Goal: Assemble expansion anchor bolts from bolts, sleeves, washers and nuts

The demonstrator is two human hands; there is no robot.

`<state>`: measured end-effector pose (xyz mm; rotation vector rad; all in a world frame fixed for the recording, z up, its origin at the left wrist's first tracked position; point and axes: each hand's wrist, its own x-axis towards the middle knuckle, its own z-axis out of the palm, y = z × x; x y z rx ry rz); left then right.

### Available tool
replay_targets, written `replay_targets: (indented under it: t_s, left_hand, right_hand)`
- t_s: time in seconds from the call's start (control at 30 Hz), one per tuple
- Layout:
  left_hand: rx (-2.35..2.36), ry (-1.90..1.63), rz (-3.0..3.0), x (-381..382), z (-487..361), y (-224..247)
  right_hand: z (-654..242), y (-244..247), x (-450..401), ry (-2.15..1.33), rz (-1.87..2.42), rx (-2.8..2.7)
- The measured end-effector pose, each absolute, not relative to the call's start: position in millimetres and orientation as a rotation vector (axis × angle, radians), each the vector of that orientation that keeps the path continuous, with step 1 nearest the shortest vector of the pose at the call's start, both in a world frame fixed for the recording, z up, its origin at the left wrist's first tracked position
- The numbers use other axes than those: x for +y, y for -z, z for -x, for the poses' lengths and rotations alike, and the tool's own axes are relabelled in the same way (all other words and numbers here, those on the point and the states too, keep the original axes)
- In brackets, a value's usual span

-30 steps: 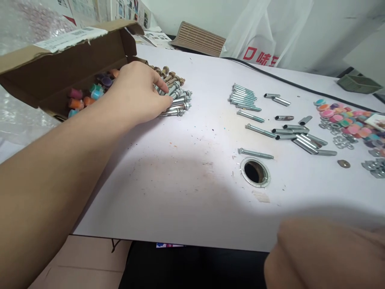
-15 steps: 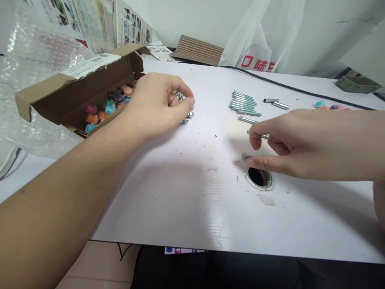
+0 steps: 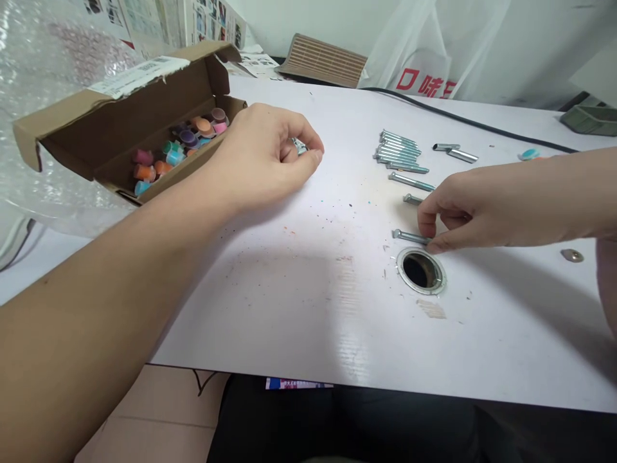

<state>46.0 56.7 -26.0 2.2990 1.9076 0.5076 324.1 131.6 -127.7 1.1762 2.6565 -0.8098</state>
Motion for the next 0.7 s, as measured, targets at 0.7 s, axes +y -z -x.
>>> replay_targets:
  t_s: [0.7]
  left_hand:
    - [1.480,-0.027,-2.462,60.9,-54.5,53.5]
  right_hand:
    - [-276.4,90.7,95.9,1.076,-1.617,2.964]
